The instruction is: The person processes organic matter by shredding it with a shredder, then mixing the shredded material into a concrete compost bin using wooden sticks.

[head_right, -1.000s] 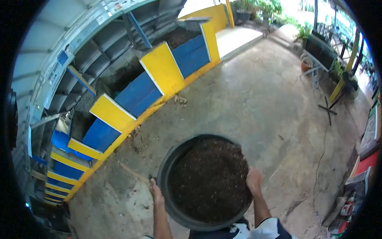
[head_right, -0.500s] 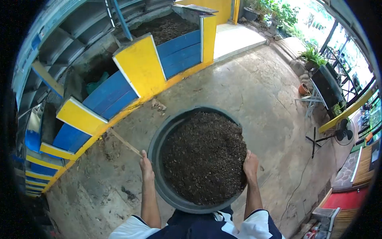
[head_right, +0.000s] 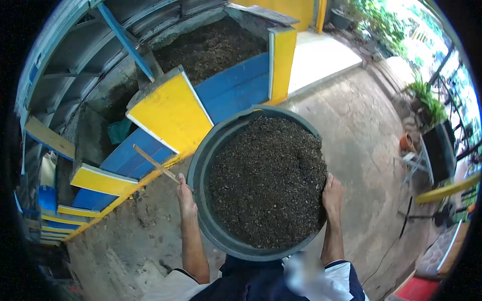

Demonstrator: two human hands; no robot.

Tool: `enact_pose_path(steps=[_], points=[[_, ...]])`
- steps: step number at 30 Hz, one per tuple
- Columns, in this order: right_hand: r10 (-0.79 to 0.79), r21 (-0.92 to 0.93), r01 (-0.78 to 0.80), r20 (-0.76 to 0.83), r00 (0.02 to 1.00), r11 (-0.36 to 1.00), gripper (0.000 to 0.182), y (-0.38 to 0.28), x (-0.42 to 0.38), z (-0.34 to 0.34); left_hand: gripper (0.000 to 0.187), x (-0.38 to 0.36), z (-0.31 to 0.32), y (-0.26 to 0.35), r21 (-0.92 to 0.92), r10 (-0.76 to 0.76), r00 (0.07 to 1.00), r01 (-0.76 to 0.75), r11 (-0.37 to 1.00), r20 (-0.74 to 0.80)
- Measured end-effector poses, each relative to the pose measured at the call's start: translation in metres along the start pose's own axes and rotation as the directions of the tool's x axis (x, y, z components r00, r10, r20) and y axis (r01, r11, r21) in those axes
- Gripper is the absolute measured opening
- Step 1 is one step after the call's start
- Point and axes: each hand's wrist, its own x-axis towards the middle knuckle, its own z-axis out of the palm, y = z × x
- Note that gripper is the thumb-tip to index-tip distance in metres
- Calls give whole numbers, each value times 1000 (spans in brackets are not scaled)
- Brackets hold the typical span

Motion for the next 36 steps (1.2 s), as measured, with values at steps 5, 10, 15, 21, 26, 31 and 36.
enact_pose_path(steps=[5, 10, 15, 21, 26, 31, 36], points=[[-76, -97, 70, -50, 996, 993, 54, -64, 161, 38, 69, 100, 120, 52, -64, -92, 995, 95, 993, 43], [18, -31, -20, -51, 999, 999, 58, -86, 232, 72, 64, 159, 185, 111, -112, 13, 981, 8, 994, 194], [0, 77, 2, -21, 1000, 997, 58, -176, 336, 81, 69, 234, 269, 186, -75, 29, 983, -16, 997, 180], [-121, 26, 121, 15, 993, 992, 55, -245, 472, 121, 67, 307, 338, 228, -144, 29, 998, -22, 989, 47], [-148, 53, 146, 36, 988, 988, 55, -331, 550, 177, 76, 416, 377, 228, -217, -106, 994, 112, 970, 36], [-74, -40, 79, 102, 992, 996, 53, -364, 606, 244, 84, 479, 412, 213, -46, -72, 994, 68, 997, -87], [-57, -35, 59, 56, 997, 998, 52, -366, 606, 324, 67, 542, 365, 205, -260, -321, 933, 354, 898, 162]])
